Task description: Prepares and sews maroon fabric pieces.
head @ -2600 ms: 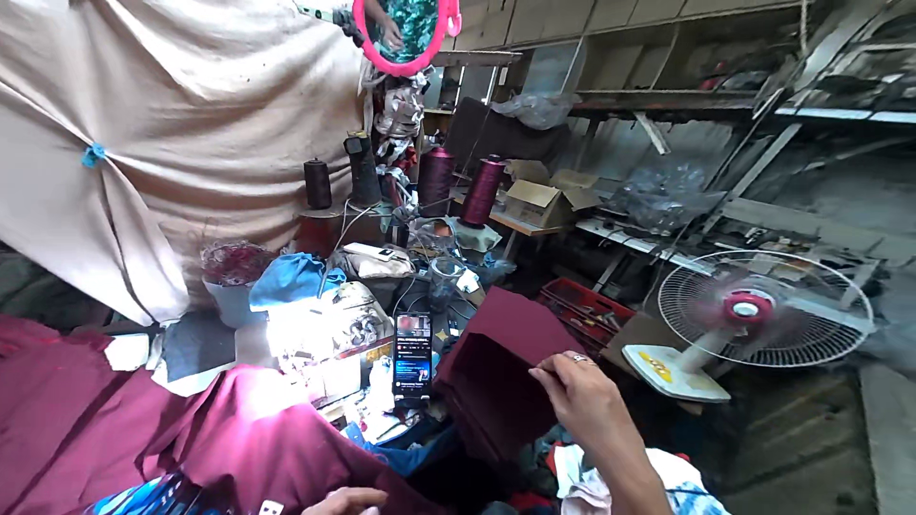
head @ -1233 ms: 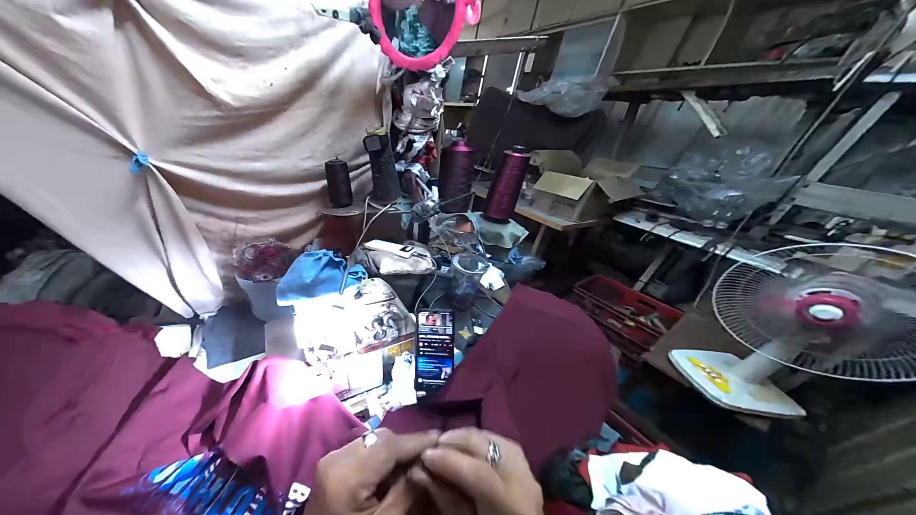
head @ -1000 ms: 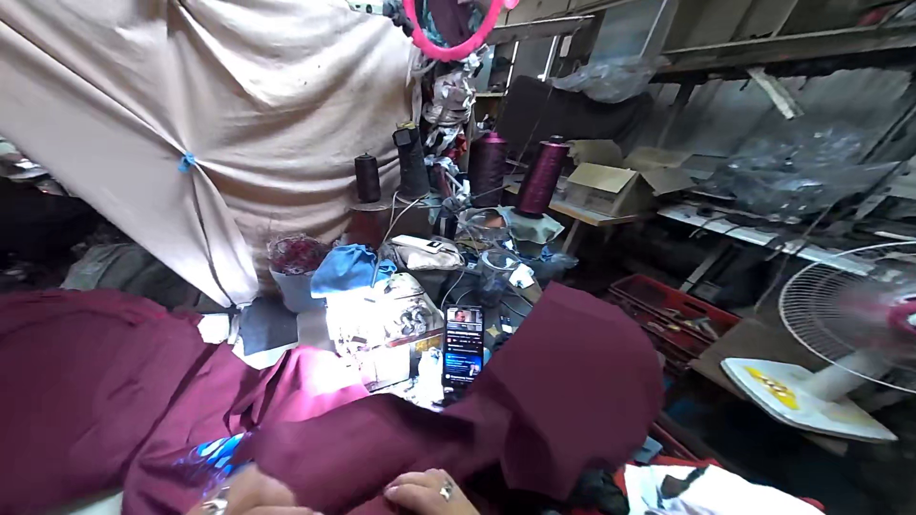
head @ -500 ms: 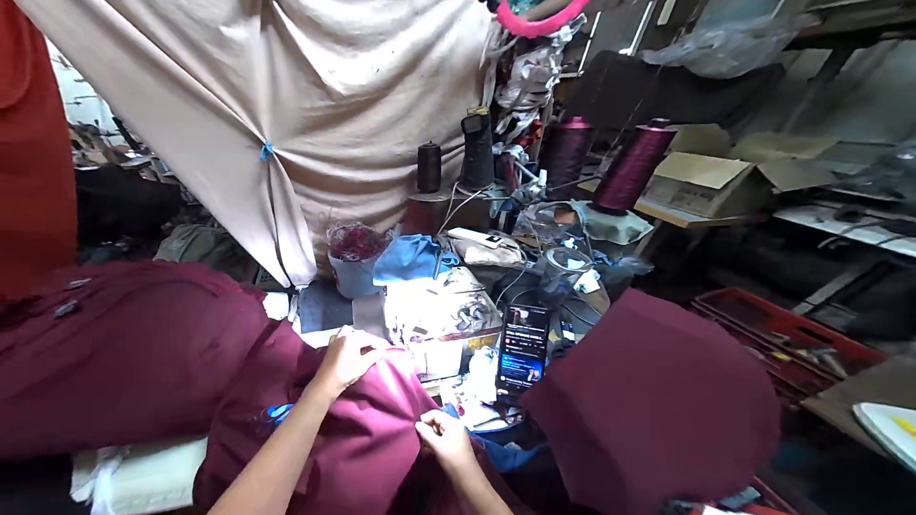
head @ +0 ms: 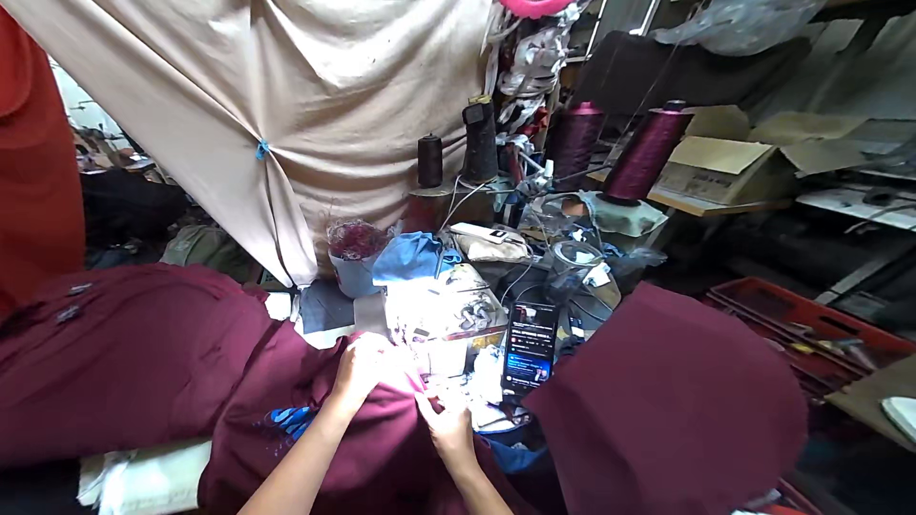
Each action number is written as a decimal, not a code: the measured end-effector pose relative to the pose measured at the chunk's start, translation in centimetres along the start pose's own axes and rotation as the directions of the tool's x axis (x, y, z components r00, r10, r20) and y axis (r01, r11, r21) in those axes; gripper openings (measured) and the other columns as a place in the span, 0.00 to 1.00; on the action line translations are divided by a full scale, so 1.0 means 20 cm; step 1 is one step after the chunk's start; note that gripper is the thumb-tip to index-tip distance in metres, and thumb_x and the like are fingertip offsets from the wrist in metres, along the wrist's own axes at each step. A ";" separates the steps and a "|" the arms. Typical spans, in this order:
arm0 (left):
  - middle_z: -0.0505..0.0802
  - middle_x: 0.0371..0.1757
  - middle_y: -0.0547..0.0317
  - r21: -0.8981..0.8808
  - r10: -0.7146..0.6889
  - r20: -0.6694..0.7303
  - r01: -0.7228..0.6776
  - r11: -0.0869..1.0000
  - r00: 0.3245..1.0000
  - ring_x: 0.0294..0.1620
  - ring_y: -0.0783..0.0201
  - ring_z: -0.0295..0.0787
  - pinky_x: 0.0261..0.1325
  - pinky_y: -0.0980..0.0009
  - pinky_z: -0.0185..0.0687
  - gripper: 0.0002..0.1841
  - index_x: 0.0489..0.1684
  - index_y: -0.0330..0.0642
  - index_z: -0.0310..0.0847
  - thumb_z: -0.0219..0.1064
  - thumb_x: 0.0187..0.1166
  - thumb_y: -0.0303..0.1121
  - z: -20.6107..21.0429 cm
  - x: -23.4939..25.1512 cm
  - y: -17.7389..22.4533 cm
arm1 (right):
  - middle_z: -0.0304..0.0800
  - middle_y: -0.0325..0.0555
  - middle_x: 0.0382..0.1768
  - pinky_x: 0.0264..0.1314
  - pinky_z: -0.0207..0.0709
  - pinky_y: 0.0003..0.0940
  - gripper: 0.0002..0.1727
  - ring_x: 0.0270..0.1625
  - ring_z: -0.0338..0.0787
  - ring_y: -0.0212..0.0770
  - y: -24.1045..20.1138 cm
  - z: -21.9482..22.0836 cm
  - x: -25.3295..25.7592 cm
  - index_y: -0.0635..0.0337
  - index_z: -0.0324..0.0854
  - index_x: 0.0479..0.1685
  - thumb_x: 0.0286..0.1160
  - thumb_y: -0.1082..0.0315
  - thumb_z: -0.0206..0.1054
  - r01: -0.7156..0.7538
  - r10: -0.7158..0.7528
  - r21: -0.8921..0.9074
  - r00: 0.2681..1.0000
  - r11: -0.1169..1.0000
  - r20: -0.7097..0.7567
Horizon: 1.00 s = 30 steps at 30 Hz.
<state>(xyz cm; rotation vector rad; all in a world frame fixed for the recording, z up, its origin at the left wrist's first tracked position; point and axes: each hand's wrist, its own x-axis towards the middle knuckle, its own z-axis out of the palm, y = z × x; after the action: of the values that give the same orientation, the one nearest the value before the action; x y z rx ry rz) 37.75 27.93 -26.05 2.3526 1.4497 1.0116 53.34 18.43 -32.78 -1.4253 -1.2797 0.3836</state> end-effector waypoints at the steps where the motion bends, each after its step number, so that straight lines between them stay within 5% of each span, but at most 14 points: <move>1: 0.96 0.47 0.47 0.022 -0.021 0.019 0.021 1.000 1.000 0.54 0.51 0.94 0.64 0.51 0.85 0.08 0.42 0.37 0.94 0.71 0.76 0.31 0.01 0.00 0.02 | 0.95 0.54 0.42 0.56 0.86 0.45 0.10 0.48 0.93 0.47 0.00 -0.01 0.01 0.65 0.93 0.36 0.68 0.65 0.76 -0.038 0.038 -0.015 0.999 0.999 0.033; 6: 0.96 0.45 0.46 0.044 -0.047 0.049 0.045 0.998 0.998 0.52 0.49 0.94 0.63 0.51 0.85 0.09 0.41 0.36 0.93 0.69 0.77 0.32 0.00 0.00 0.04 | 0.91 0.46 0.35 0.49 0.84 0.38 0.16 0.38 0.89 0.36 0.03 -0.02 0.04 0.67 0.87 0.47 0.65 0.65 0.78 -0.241 0.212 0.142 0.958 0.960 0.191; 9: 0.97 0.43 0.49 -0.039 0.026 -0.004 -0.026 0.999 1.000 0.50 0.53 0.95 0.60 0.53 0.88 0.08 0.39 0.37 0.94 0.71 0.74 0.31 0.01 -0.04 0.02 | 0.89 0.38 0.26 0.43 0.82 0.30 0.10 0.32 0.86 0.28 0.06 -0.06 0.00 0.62 0.90 0.32 0.73 0.63 0.74 -0.323 0.215 0.258 0.903 0.911 0.373; 12: 0.97 0.46 0.49 -0.091 0.075 -0.008 -0.075 0.993 0.997 0.52 0.54 0.96 0.62 0.54 0.88 0.09 0.42 0.38 0.94 0.69 0.74 0.31 0.01 -0.08 0.00 | 0.88 0.36 0.26 0.44 0.81 0.29 0.11 0.33 0.86 0.26 0.05 -0.10 -0.05 0.61 0.89 0.28 0.74 0.63 0.74 -0.416 0.263 0.256 0.842 0.873 0.472; 18: 0.97 0.39 0.52 -0.077 0.051 -0.051 -0.055 0.995 0.997 0.45 0.56 0.96 0.55 0.54 0.89 0.07 0.36 0.39 0.94 0.72 0.71 0.32 0.03 -0.06 0.01 | 0.84 0.34 0.21 0.39 0.78 0.29 0.15 0.28 0.82 0.26 0.07 -0.10 -0.05 0.58 0.87 0.22 0.74 0.60 0.74 -0.458 0.288 0.251 0.814 0.853 0.504; 23: 0.97 0.46 0.51 -0.061 -0.140 0.084 0.145 0.988 0.987 0.53 0.54 0.93 0.64 0.52 0.84 0.08 0.41 0.40 0.95 0.74 0.73 0.34 0.02 0.02 0.03 | 0.83 0.33 0.19 0.34 0.76 0.28 0.15 0.25 0.80 0.26 0.03 -0.09 0.01 0.58 0.87 0.22 0.77 0.61 0.72 -0.446 0.257 0.300 0.824 0.843 0.504; 30: 0.96 0.48 0.48 -0.048 -0.154 0.106 0.159 0.986 0.982 0.55 0.52 0.93 0.67 0.52 0.83 0.09 0.42 0.37 0.94 0.73 0.75 0.33 0.02 0.07 0.03 | 0.91 0.38 0.26 0.43 0.82 0.30 0.11 0.32 0.87 0.27 0.00 -0.09 0.05 0.62 0.91 0.30 0.76 0.64 0.73 -0.471 0.288 0.336 0.834 0.816 0.470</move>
<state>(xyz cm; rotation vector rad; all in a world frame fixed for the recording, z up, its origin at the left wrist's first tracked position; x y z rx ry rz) 38.78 28.88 -25.42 2.1777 1.5194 0.8680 55.12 18.46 -31.81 -1.2369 -1.1043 1.2273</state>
